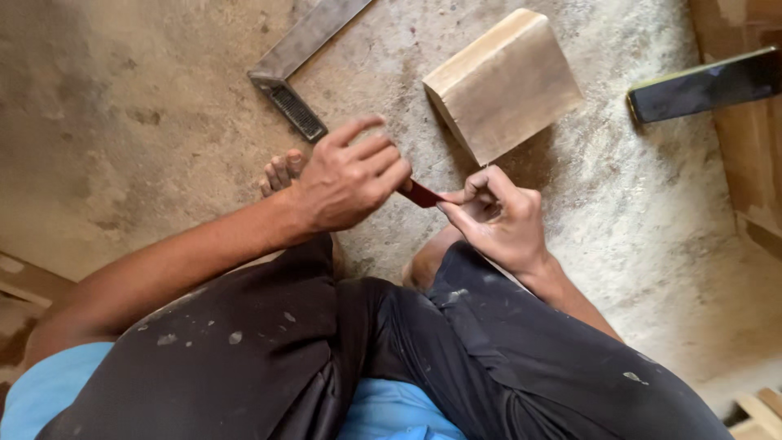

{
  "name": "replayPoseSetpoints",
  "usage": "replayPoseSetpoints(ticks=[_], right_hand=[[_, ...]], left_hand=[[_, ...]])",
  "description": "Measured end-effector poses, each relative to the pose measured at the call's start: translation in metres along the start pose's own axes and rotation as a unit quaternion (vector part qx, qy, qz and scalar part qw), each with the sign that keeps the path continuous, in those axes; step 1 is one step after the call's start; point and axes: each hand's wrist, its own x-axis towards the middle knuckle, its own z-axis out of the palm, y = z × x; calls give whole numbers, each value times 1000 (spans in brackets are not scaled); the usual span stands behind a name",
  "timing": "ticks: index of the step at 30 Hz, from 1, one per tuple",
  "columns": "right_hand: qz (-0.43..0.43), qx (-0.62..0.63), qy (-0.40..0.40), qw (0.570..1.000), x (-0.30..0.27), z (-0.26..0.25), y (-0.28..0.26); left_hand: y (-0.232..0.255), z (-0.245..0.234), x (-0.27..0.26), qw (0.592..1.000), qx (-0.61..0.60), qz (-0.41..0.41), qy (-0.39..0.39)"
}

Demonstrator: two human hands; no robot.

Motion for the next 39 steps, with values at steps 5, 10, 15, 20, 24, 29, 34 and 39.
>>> replayPoseSetpoints(ticks=[5, 10, 15, 20, 24, 29, 34, 39], right_hand=[[-8, -58, 3, 998, 6, -2, -5], [27, -32, 0, 999, 18, -4, -17], [30, -49, -13, 998, 30, -7, -16], [-166, -55, 180, 968, 11, -24, 42], [35, -209, 208, 955, -15, -29, 113], [-53, -188, 234, 952, 33, -3, 173], [-98, -171, 221, 955, 61, -5, 168], [-162, -176, 227, 944, 73, -9, 141]], left_hand=[[-15, 8, -7, 997, -69, 3, 18], [-28, 2, -9, 981, -192, -6, -33], [-32, 14, 7, 989, -115, 25, 87], [-39, 16, 0, 955, -264, -68, -115], [-36, -8, 2, 907, -366, -192, -83], [-7, -15, -23, 801, -389, -434, -134], [2, -12, -44, 755, -448, -479, 0], [3, -12, -54, 740, -458, -489, 60]])
